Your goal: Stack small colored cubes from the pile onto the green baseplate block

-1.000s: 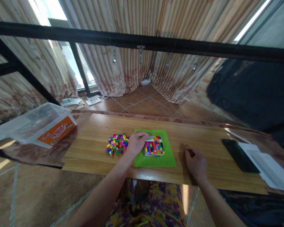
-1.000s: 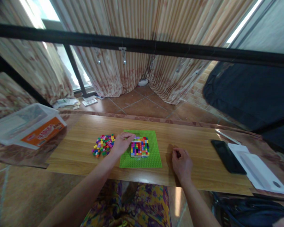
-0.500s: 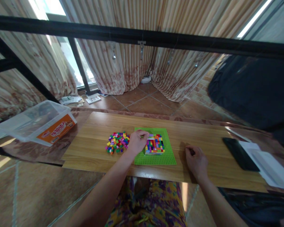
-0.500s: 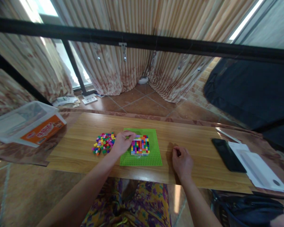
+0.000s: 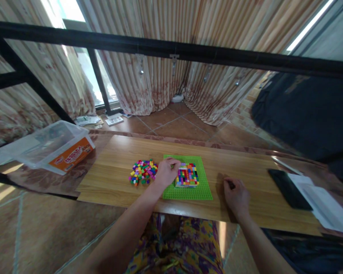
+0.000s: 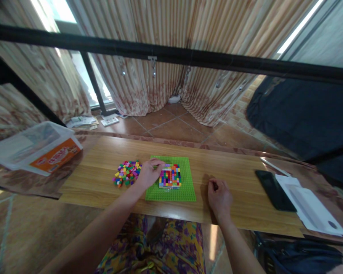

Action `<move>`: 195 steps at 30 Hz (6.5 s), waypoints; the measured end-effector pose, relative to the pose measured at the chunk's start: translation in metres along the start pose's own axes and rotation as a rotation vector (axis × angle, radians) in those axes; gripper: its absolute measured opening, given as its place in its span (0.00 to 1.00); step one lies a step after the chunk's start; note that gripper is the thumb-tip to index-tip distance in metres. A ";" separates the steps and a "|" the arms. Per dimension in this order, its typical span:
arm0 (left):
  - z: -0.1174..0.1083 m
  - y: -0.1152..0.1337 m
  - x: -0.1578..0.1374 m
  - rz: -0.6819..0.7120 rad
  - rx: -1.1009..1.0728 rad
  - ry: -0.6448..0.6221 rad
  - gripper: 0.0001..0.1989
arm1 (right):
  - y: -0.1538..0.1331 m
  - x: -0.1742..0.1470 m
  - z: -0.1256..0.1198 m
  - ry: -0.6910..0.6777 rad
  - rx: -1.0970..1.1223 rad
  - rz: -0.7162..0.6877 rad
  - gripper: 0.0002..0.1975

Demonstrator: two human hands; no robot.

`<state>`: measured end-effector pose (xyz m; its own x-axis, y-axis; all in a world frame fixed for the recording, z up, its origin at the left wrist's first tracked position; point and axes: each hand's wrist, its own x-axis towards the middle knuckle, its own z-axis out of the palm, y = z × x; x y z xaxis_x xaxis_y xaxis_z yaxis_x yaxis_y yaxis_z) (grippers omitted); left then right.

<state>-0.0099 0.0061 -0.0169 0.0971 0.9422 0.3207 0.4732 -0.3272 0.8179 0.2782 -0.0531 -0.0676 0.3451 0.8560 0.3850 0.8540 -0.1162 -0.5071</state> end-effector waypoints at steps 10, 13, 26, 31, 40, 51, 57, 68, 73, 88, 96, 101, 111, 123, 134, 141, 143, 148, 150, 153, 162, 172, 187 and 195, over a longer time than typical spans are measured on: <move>-0.024 -0.001 -0.014 -0.088 -0.004 0.135 0.11 | 0.006 0.000 0.001 -0.025 -0.024 -0.001 0.20; -0.049 -0.010 -0.034 -0.134 -0.011 0.188 0.11 | 0.007 -0.001 0.000 -0.028 -0.025 0.003 0.19; -0.096 -0.036 -0.115 -0.193 0.334 0.137 0.08 | 0.008 0.000 -0.004 -0.078 -0.106 0.056 0.19; -0.083 -0.035 -0.107 -0.179 0.522 0.081 0.11 | 0.007 0.000 -0.005 -0.077 -0.112 0.036 0.19; -0.082 -0.039 -0.095 -0.176 0.597 0.087 0.09 | 0.009 -0.001 -0.004 -0.045 -0.101 -0.001 0.18; -0.064 -0.017 -0.060 -0.284 0.144 0.143 0.05 | 0.002 -0.001 -0.002 -0.025 -0.059 0.006 0.18; -0.025 -0.005 -0.031 -0.288 -0.077 0.192 0.05 | 0.000 0.000 -0.003 -0.014 -0.039 0.011 0.18; -0.003 0.011 -0.017 -0.180 0.019 0.177 0.09 | 0.001 0.000 -0.001 0.000 -0.018 0.002 0.19; -0.002 0.014 -0.018 -0.148 0.036 0.174 0.09 | 0.000 -0.001 -0.001 0.003 -0.016 -0.006 0.18; 0.000 -0.011 -0.010 -0.320 -0.323 0.043 0.07 | 0.000 0.000 -0.001 0.004 0.005 0.012 0.18; 0.006 -0.014 -0.007 -0.316 -0.346 0.046 0.08 | 0.000 0.000 -0.001 0.011 -0.008 0.004 0.17; 0.007 -0.015 -0.002 -0.375 -0.406 0.018 0.09 | -0.001 0.000 -0.002 0.007 -0.007 -0.002 0.17; 0.000 -0.012 0.005 -0.410 -0.403 -0.079 0.08 | 0.001 0.000 -0.001 0.005 -0.019 0.007 0.17; 0.001 -0.018 0.005 -0.362 -0.387 -0.121 0.09 | 0.004 0.000 0.002 0.015 -0.027 -0.019 0.18; -0.004 -0.024 0.004 -0.292 -0.359 -0.168 0.18 | 0.005 0.000 0.003 0.008 -0.034 -0.011 0.19; -0.004 -0.017 0.004 -0.246 -0.239 -0.173 0.20 | 0.004 0.000 0.000 -0.025 -0.028 0.009 0.18; -0.005 -0.012 0.003 -0.232 -0.201 -0.161 0.20 | 0.003 0.000 0.000 -0.026 -0.035 0.020 0.18; -0.007 -0.002 0.002 -0.195 -0.106 -0.123 0.19 | 0.003 -0.001 -0.002 -0.028 -0.028 0.013 0.18; -0.007 -0.001 0.001 -0.183 -0.079 -0.106 0.19 | 0.004 -0.001 -0.002 -0.031 -0.043 0.030 0.18; -0.005 0.001 -0.001 -0.172 -0.043 -0.081 0.19 | 0.007 -0.001 -0.001 -0.048 -0.081 0.044 0.18; -0.012 0.016 -0.019 -0.180 0.071 0.034 0.17 | 0.019 0.002 0.001 -0.079 -0.109 0.037 0.19; -0.082 -0.024 -0.059 -0.266 0.436 0.056 0.15 | 0.012 0.001 -0.001 -0.073 -0.111 0.041 0.18; -0.079 -0.023 -0.051 -0.168 0.646 -0.075 0.11 | 0.012 0.001 -0.001 -0.053 -0.120 -0.010 0.18; -0.081 -0.029 -0.045 -0.120 0.708 -0.125 0.10 | 0.009 0.000 -0.001 -0.021 -0.118 -0.040 0.18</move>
<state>-0.0987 -0.0323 -0.0163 0.0878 0.9837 0.1570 0.9359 -0.1354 0.3251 0.2859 -0.0547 -0.0713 0.3030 0.8712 0.3863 0.9071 -0.1394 -0.3971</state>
